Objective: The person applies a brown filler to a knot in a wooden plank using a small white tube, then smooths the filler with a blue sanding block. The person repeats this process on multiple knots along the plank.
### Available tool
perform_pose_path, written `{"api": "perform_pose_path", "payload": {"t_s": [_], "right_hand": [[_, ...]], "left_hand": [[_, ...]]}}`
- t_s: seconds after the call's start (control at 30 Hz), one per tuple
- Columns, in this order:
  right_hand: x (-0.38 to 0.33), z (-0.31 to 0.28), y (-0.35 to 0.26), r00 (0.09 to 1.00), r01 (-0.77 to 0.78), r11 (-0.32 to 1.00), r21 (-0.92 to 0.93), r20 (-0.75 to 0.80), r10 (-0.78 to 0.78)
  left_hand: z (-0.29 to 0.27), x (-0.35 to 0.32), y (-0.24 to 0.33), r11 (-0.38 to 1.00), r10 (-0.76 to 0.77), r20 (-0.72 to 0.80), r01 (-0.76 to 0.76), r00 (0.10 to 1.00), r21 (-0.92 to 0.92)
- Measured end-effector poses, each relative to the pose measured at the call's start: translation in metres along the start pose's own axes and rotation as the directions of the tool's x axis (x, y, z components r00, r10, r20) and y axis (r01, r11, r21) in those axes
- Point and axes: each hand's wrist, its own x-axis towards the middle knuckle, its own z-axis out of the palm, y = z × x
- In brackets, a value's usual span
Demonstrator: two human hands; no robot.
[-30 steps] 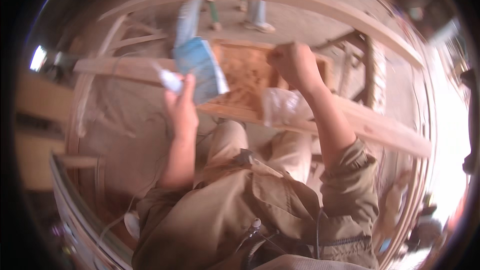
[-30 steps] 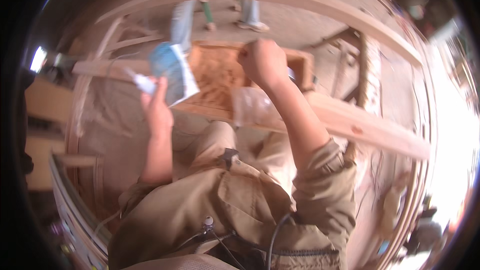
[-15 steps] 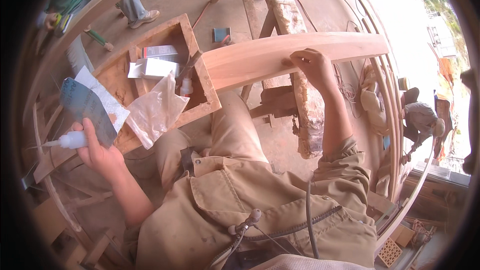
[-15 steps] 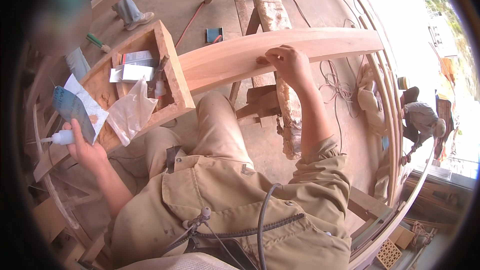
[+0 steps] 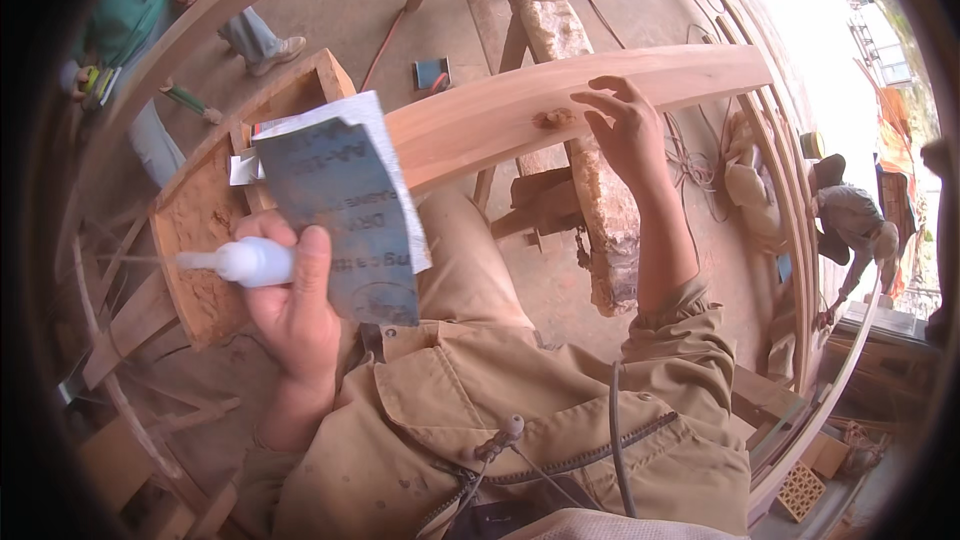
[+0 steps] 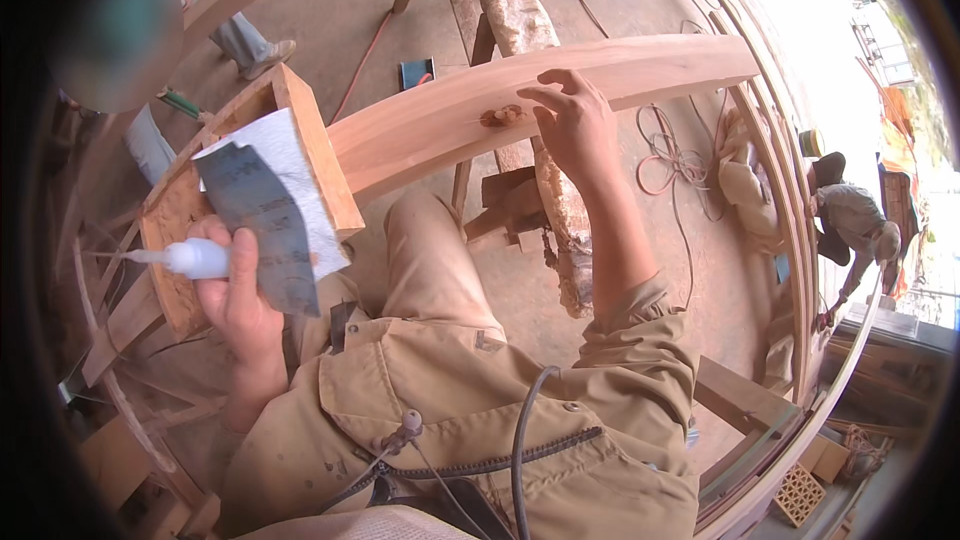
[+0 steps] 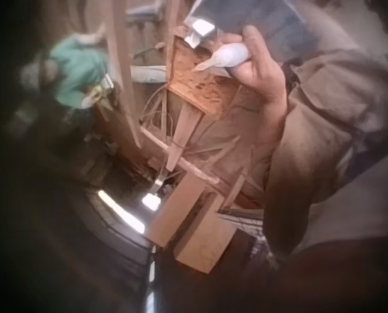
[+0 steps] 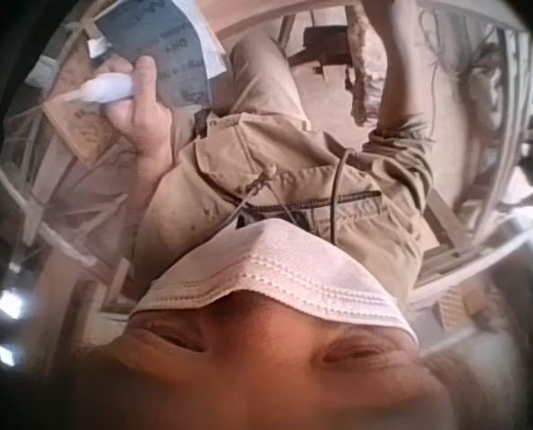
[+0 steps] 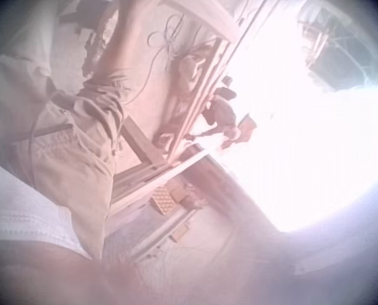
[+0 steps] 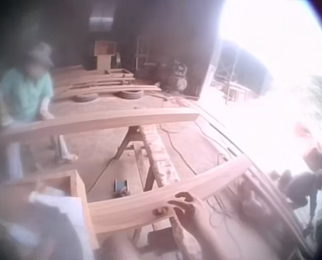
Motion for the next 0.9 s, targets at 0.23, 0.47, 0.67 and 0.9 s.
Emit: {"api": "perform_pose_path", "payload": {"t_s": [0.23, 0.47, 0.67, 0.9], "right_hand": [[-0.05, -0.006, -0.085, 0.822, -0.558, -0.057, 0.828, 0.561, 0.094], [-0.055, 0.004, -0.044, 0.876, -0.476, 0.342, 0.81, 0.402, 0.267], [-0.05, 0.04, -0.022, 0.991, 0.076, 0.995, -0.061, -0.109, -0.082], [-0.053, 0.057, -0.02, 0.987, 0.089, 0.996, -0.021, -0.132, -0.091]], "left_hand": [[0.088, -0.003, -0.049, 0.995, -0.057, 0.321, 0.028, 0.945, 0.094], [0.101, -0.007, -0.084, 0.983, -0.144, 0.287, 0.105, 0.947, 0.147], [0.091, -0.004, -0.094, 0.993, -0.084, 0.211, 0.065, 0.974, 0.094], [0.09, -0.004, -0.097, 0.99, -0.091, 0.205, 0.066, 0.975, 0.124]]}}
